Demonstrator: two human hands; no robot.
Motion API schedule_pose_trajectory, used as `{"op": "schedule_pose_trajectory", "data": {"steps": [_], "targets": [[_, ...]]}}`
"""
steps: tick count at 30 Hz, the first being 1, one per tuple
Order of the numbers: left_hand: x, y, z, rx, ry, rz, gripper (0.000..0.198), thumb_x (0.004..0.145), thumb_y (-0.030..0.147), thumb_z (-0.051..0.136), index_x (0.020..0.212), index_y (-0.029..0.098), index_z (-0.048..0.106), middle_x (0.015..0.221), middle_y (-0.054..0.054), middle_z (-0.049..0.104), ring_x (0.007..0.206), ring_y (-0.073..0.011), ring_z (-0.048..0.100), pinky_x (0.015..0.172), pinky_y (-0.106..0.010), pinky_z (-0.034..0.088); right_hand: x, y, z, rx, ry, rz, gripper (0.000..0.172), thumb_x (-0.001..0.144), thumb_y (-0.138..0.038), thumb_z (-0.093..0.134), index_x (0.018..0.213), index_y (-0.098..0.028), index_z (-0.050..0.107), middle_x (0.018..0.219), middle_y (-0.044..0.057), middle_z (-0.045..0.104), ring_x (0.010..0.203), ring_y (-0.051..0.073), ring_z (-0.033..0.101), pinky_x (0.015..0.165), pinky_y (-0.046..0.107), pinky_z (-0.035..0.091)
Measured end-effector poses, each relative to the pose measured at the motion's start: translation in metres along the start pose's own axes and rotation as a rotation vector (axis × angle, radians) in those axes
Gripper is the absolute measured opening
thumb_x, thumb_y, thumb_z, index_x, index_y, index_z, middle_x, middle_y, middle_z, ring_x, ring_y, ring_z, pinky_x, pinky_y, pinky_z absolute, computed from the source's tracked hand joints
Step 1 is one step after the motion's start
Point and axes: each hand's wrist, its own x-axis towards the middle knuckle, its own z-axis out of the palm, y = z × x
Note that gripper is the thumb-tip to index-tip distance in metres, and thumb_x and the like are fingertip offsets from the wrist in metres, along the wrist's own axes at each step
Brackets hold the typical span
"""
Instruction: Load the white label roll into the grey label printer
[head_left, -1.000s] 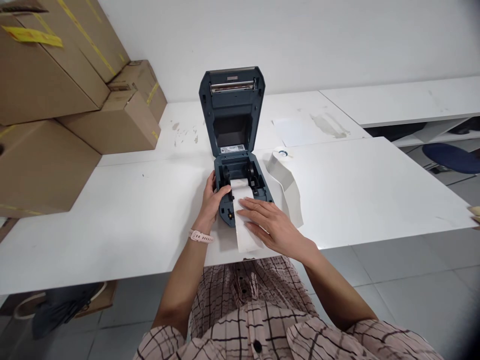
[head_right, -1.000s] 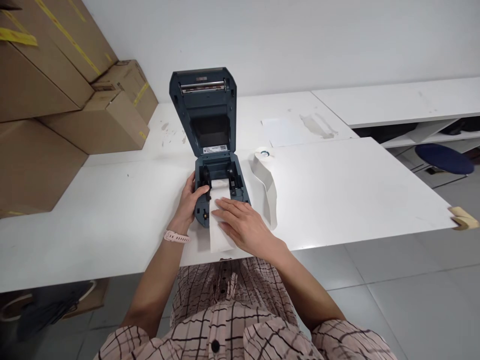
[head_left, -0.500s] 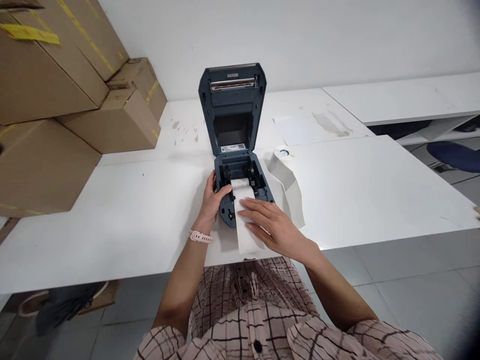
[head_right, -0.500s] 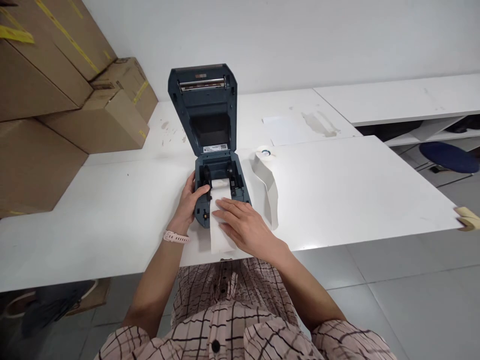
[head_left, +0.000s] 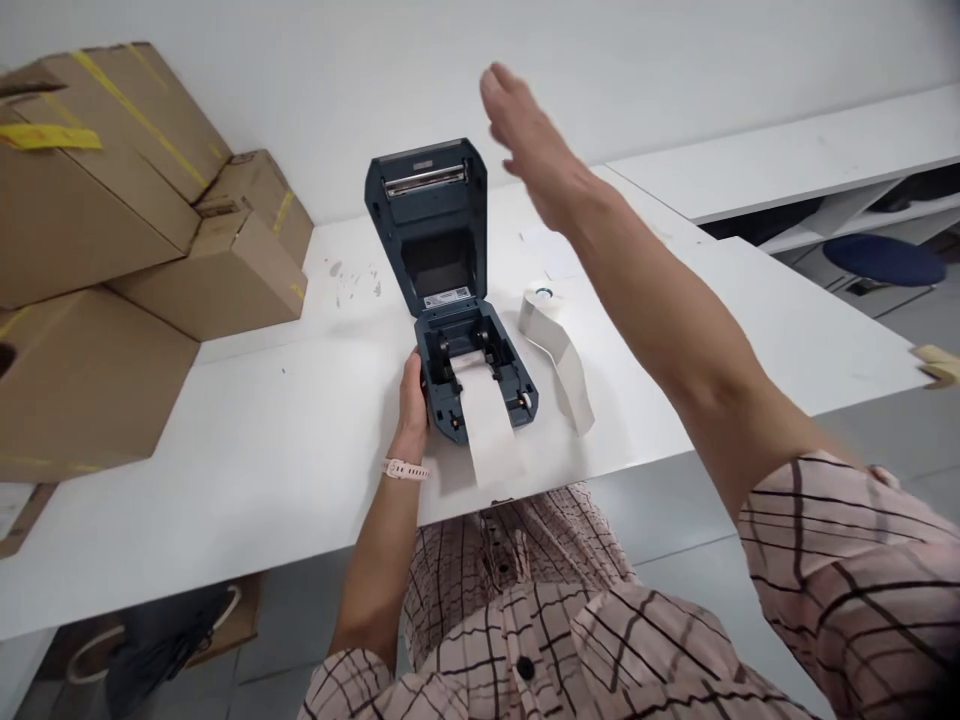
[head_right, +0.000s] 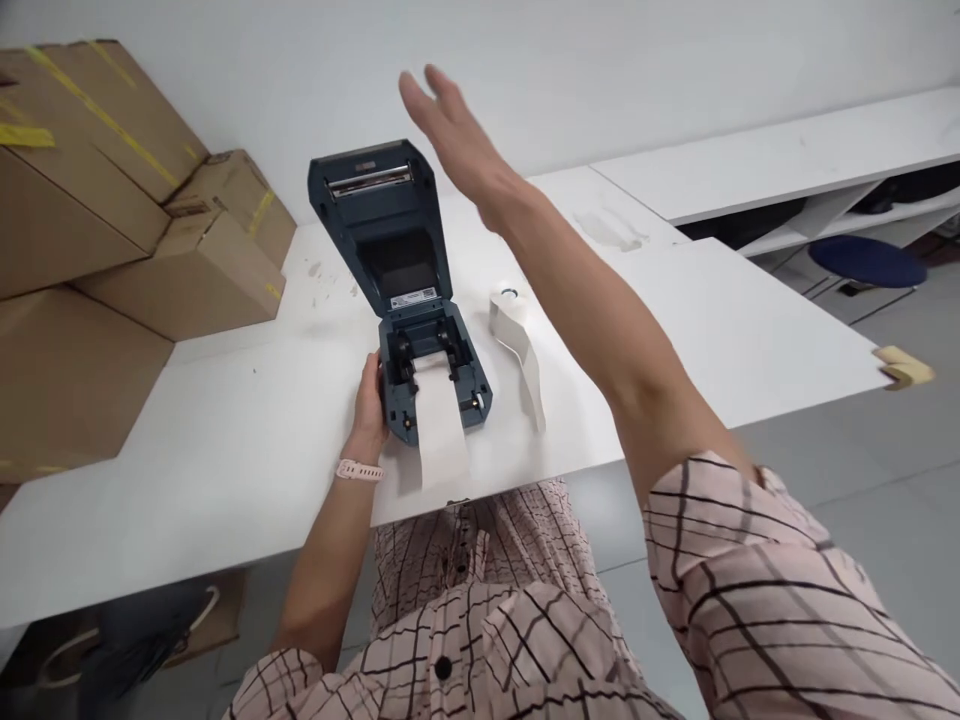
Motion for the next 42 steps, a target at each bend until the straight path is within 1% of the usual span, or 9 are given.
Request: {"op": "schedule_pose_trajectory", "data": {"steps": [5, 10, 16, 22, 31, 34, 36, 39, 42], "targets": [[0.0, 0.003, 0.0, -0.031, 0.006, 0.01, 0.062, 0.091, 0.073, 0.054, 0.13, 0.025, 0.065, 0.112, -0.007, 0.077, 0.103, -0.0225, 0.074, 0.084, -0.034, 0.06, 0.004, 0.009, 0.02, 0.094, -0.092, 0.005, 0.053, 0.11, -0.056, 0.031, 0.124, -0.022, 0.069, 0.143, 0.002, 0.067, 0.141, 0.026, 0.057, 0.117, 0.053, 0.044], [-0.005, 0.012, 0.001, -0.005, 0.087, 0.013, 0.068, 0.093, 0.073, 0.046, 0.14, 0.027, 0.06, 0.146, -0.009, 0.064, 0.134, -0.0284, 0.061, 0.102, -0.04, 0.056, -0.124, 0.017, 0.024, -0.036, 0.086, -0.262, 0.048, 0.109, -0.058, 0.036, 0.123, -0.027, 0.07, 0.132, 0.003, 0.069, 0.13, 0.023, 0.063, 0.117, 0.046, 0.048], [-0.053, 0.022, 0.012, 0.068, 0.02, 0.168, 0.073, 0.093, 0.066, 0.058, 0.158, 0.035, 0.041, 0.172, -0.001, 0.033, 0.159, -0.0297, 0.031, 0.122, -0.041, 0.041, -0.227, 0.062, 0.049, -0.08, 0.113, -0.063, 0.031, 0.103, -0.047, 0.055, 0.13, -0.033, 0.062, 0.135, 0.006, 0.067, 0.13, 0.026, 0.062, 0.113, 0.05, 0.051], [-0.083, 0.012, 0.027, 0.192, -0.048, 0.134, 0.085, 0.091, 0.052, 0.071, 0.163, 0.041, 0.028, 0.171, -0.003, 0.034, 0.155, -0.0343, 0.039, 0.12, -0.044, 0.048, -0.236, 0.103, 0.06, 0.15, 0.014, 0.261, 0.085, 0.096, -0.06, 0.06, 0.165, -0.038, 0.016, 0.174, 0.007, 0.025, 0.16, 0.031, 0.028, 0.123, 0.059, 0.04], [-0.089, 0.009, 0.031, 0.218, 0.061, 0.171, 0.082, 0.087, 0.053, 0.074, 0.158, 0.034, 0.037, 0.166, -0.007, 0.04, 0.152, -0.0332, 0.04, 0.121, -0.046, 0.043, -0.238, 0.107, 0.071, 0.261, -0.02, 0.263, 0.084, 0.097, -0.063, 0.053, 0.164, -0.026, 0.02, 0.17, 0.015, 0.034, 0.156, 0.03, 0.038, 0.123, 0.051, 0.043], [-0.12, -0.009, 0.026, 0.342, 0.294, 0.184, 0.071, 0.086, 0.058, 0.073, 0.147, 0.034, 0.047, 0.155, -0.008, 0.05, 0.14, -0.0288, 0.05, 0.112, -0.041, 0.048, -0.239, 0.109, 0.073, 0.254, -0.013, 0.265, 0.082, 0.098, -0.063, 0.05, 0.164, -0.027, 0.02, 0.17, 0.015, 0.033, 0.156, 0.029, 0.037, 0.122, 0.05, 0.044], [-0.143, -0.022, 0.024, 0.403, 0.451, 0.165, 0.04, 0.09, 0.064, 0.064, 0.111, 0.03, 0.062, 0.111, -0.006, 0.065, 0.102, -0.0232, 0.062, 0.089, -0.037, 0.055, -0.24, 0.111, 0.074, 0.254, -0.007, 0.268, 0.08, 0.098, -0.064, 0.049, 0.164, -0.027, 0.02, 0.17, 0.015, 0.033, 0.156, 0.029, 0.037, 0.122, 0.049, 0.044], [-0.161, -0.028, 0.029, 0.344, 0.164, -0.066, 0.047, 0.094, 0.066, 0.056, 0.071, 0.025, 0.054, 0.068, -0.001, 0.051, 0.062, -0.0164, 0.047, 0.061, -0.032, 0.045, -0.241, 0.114, 0.078, 0.252, 0.012, 0.253, 0.078, 0.099, -0.063, 0.046, 0.163, -0.026, 0.02, 0.17, 0.014, 0.031, 0.157, 0.027, 0.036, 0.124, 0.047, 0.041], [-0.158, -0.019, 0.041, 0.171, -0.013, -0.223, 0.051, 0.086, 0.064, 0.069, 0.063, 0.023, 0.048, 0.058, 0.003, 0.041, 0.052, -0.0111, 0.033, 0.051, -0.028, 0.032, -0.24, 0.116, 0.08, 0.262, 0.012, 0.248, 0.079, 0.1, -0.062, 0.046, 0.164, -0.025, 0.019, 0.17, 0.014, 0.032, 0.156, 0.027, 0.037, 0.125, 0.047, 0.039]]}}
